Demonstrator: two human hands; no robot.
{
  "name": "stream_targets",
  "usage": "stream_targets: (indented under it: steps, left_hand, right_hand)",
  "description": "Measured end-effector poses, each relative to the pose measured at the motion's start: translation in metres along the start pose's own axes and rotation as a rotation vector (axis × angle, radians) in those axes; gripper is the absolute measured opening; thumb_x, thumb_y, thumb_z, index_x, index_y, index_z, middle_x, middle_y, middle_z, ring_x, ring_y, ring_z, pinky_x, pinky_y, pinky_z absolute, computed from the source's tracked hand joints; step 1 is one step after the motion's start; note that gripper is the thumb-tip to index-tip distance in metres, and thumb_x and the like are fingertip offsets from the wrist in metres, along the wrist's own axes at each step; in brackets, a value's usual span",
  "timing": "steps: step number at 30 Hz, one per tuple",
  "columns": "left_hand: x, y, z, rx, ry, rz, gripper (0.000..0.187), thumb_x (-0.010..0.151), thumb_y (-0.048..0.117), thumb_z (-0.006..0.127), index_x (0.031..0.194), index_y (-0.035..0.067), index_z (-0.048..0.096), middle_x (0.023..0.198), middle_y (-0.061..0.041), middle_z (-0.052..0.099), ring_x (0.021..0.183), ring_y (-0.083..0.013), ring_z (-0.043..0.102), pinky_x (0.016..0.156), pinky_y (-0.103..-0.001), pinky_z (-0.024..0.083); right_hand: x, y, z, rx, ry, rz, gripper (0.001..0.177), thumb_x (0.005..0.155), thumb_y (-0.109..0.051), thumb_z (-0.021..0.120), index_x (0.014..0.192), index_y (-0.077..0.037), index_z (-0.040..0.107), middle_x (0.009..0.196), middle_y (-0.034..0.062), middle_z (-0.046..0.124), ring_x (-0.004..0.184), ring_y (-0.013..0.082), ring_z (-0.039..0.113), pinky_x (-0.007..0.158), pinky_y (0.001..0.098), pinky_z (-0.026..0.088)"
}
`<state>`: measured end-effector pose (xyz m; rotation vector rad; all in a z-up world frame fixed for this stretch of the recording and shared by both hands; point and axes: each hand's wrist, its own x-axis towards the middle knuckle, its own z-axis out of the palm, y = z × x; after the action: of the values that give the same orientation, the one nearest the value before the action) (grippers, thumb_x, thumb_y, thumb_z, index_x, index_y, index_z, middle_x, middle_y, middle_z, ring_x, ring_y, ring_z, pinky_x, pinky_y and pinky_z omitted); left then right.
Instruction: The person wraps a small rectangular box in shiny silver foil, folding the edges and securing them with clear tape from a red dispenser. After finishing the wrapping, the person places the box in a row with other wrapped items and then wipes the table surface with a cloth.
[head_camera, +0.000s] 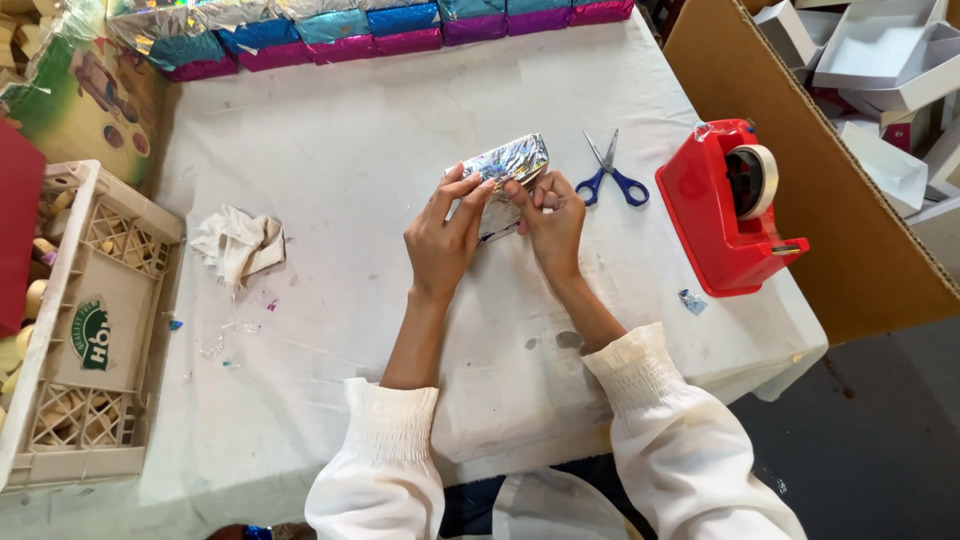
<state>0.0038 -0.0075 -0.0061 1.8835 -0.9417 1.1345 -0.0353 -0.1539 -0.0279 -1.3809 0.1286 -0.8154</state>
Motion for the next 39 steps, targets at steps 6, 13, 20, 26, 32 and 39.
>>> stream_targets:
  steps: [6,13,20,26,32,39]
  left_hand:
    - [0.0,0.003,-0.002,-0.021,-0.016,-0.02,0.022,0.094,0.005,0.078,0.112,0.017,0.076,0.112,0.001,0.071,0.12,-0.0224,0.071,0.081,-0.033,0.062]
    - [0.0,0.005,-0.005,-0.021,0.001,0.003,0.021,0.093,0.005,0.079,0.112,0.016,0.075,0.112,0.001,0.071,0.12,-0.0223,0.07,0.083,-0.033,0.063]
    - [0.006,0.012,-0.013,-0.077,-0.03,0.072,0.032,0.085,0.011,0.082,0.115,0.015,0.073,0.117,-0.002,0.067,0.118,-0.0251,0.068,0.082,-0.034,0.062]
    - [-0.006,0.003,-0.004,0.001,-0.027,0.161,0.027,0.093,0.005,0.081,0.118,0.014,0.074,0.121,-0.001,0.066,0.122,-0.0237,0.069,0.089,-0.033,0.064]
    - [-0.01,-0.001,0.002,0.021,-0.065,0.23,0.021,0.092,0.001,0.078,0.11,0.012,0.076,0.119,0.001,0.066,0.123,-0.025,0.069,0.098,-0.037,0.058]
    - [-0.006,0.007,-0.005,-0.073,-0.006,0.028,0.033,0.082,0.023,0.089,0.102,0.012,0.064,0.109,-0.002,0.063,0.105,-0.0233,0.07,0.08,-0.035,0.06]
  right_hand:
    - [0.003,-0.002,-0.007,-0.13,-0.059,-0.08,0.046,0.092,-0.018,0.082,0.072,-0.011,0.041,0.062,-0.0006,0.061,0.047,0.0042,0.051,0.044,0.0218,0.038]
    - [0.01,0.024,-0.033,-0.018,-0.016,-0.119,0.033,0.096,-0.017,0.077,0.081,-0.008,0.049,0.067,-0.0013,0.059,0.056,0.0079,0.056,0.052,0.0237,0.043]
    - [0.018,0.01,-0.041,-0.053,0.013,0.073,0.07,0.105,-0.062,0.033,0.127,-0.002,0.062,0.062,0.0073,0.067,0.066,0.0095,0.06,0.07,0.0238,0.043]
    - [0.022,0.025,-0.046,-0.065,-0.056,0.16,0.086,0.104,-0.069,0.029,0.124,0.005,0.068,0.071,0.0124,0.075,0.072,0.0102,0.062,0.074,0.0245,0.045]
    - [0.026,0.032,-0.048,0.009,-0.073,0.208,0.082,0.1,-0.069,0.035,0.126,0.003,0.062,0.084,0.0124,0.078,0.079,0.011,0.068,0.078,0.0258,0.047]
    - [0.02,0.034,-0.042,-0.036,-0.149,0.14,0.059,0.1,-0.06,0.055,0.111,-0.002,0.063,0.087,0.0098,0.078,0.079,0.0076,0.064,0.075,0.023,0.045]
